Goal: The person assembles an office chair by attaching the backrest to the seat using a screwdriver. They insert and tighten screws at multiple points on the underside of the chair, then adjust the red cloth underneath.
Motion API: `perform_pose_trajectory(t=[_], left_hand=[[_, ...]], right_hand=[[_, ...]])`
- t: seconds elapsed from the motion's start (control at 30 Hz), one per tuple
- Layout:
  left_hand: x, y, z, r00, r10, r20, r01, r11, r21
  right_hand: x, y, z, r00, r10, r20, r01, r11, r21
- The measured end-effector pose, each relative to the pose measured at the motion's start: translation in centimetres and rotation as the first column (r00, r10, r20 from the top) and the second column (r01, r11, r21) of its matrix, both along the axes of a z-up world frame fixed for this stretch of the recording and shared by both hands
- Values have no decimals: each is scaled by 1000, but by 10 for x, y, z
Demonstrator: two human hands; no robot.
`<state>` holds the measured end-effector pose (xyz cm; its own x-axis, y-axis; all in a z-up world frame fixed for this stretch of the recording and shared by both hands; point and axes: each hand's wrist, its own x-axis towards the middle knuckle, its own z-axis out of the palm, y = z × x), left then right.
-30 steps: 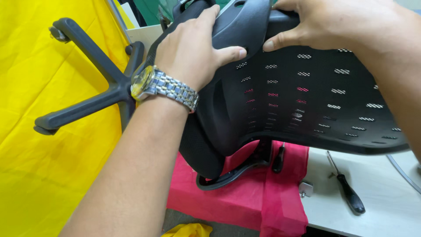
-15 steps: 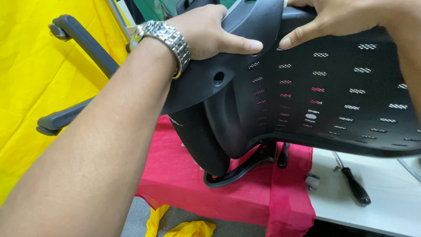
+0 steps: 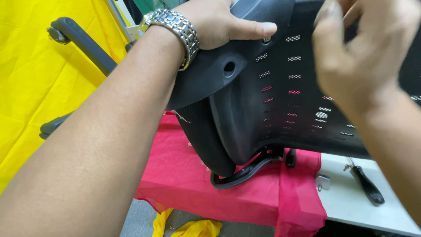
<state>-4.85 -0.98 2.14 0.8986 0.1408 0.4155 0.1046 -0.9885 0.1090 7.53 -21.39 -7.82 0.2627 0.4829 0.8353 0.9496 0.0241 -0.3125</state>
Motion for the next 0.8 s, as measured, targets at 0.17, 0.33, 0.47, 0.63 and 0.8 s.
perform_pose_trajectory(t=[0.17,0.33,0.47,0.63,0.8], left_hand=[[5,-3,-13,993,111,-43,-117,975,-188],[10,0,-16,997,45,-57,-58,965,-256],[15,4,-16,998,19,-56,-32,966,-256],[17,10,-20,999,-4,-47,-8,968,-253],[17,14,-21,999,-14,-37,4,967,-255]], right_hand=[[-31,26,-27,668,416,-617,-330,909,256],[-26,47,-17,365,416,-832,-331,894,302],[-26,50,-23,287,590,-755,-398,790,467],[-25,51,-31,306,662,-684,-436,736,518],[-29,52,-27,216,626,-749,-372,762,529]])
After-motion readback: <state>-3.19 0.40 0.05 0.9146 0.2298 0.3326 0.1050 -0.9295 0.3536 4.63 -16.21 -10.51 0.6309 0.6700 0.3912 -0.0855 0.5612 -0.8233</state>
